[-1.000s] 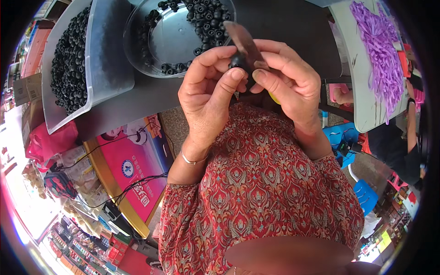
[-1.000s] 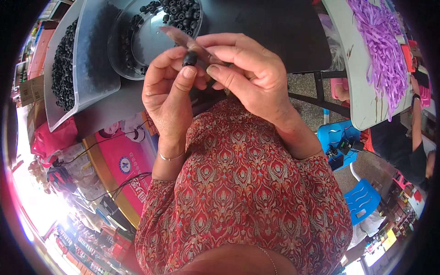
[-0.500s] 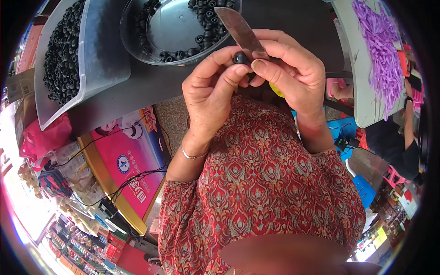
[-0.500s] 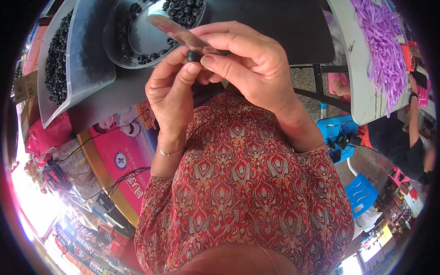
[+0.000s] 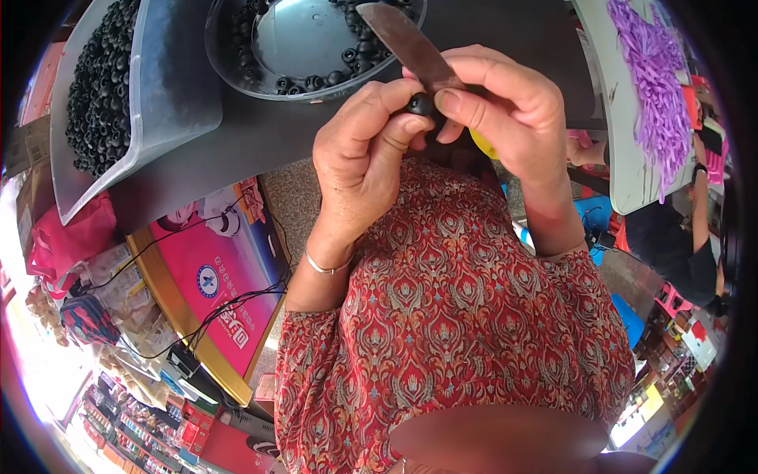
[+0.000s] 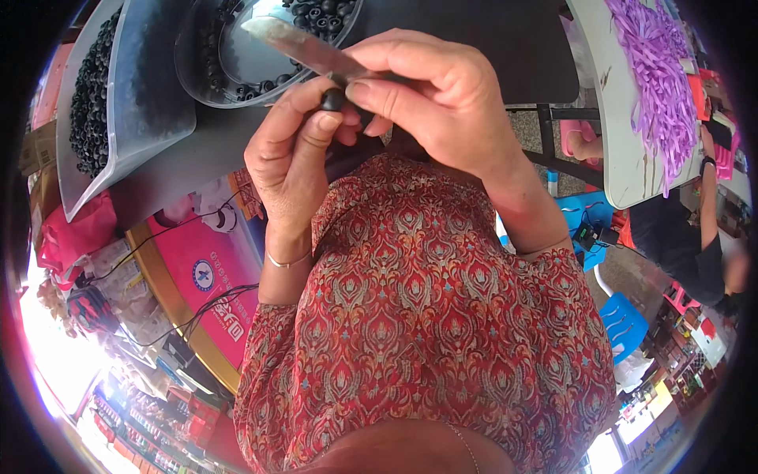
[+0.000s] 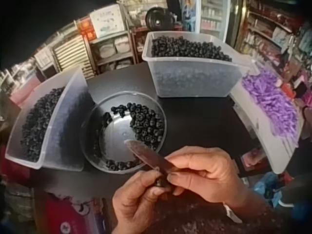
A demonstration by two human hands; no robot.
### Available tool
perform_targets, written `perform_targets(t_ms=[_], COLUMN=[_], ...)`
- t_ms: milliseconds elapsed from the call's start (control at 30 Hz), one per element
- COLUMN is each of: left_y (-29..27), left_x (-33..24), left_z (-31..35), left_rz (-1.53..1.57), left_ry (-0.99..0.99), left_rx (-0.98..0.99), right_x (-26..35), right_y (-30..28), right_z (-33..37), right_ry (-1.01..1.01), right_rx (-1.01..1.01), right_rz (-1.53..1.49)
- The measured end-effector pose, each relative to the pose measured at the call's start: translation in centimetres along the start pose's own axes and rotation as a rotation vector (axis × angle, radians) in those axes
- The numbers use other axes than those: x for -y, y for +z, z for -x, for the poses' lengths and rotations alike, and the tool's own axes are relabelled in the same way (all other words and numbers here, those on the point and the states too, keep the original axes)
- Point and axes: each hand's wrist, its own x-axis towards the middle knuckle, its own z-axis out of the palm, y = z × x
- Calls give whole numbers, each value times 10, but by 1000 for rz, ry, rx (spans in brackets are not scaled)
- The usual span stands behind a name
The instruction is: Trimming or cutting small black rubber components with a knife.
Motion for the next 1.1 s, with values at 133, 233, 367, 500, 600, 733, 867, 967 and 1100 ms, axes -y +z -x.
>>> perform_targets(t_ms=[133, 233, 367, 500, 600, 733, 867, 967, 1100], left_y=[0, 1, 1, -4, -8, -4, 1, 0, -7], left_x=[-1, -1, 2, 5, 2, 5, 3, 4, 5], left_z=[2, 2, 4, 1, 4, 7, 3, 5, 3], left_rz=[155, 198, 110, -111, -47, 188, 208, 158, -31], left_ry=[-104, -109, -76, 51, 2, -100, -77, -4, 31], left_rx=[8, -28, -101, -39, 5, 5, -10, -114, 1], right_x=[-3, -1, 3, -4, -9, -9, -1, 0, -6], right_y=[0, 2, 10, 11, 8, 7, 8, 13, 12], right_z=[-1, 0, 1, 0, 0, 0, 2, 3, 2], right_ry=[105, 73, -23, -70, -2, 52, 91, -74, -97], right_rx=[-13, -12, -16, -17, -29, -29, -54, -44, -26], right_rz=[-149, -122, -71, 88, 19, -80, -148, -46, 98])
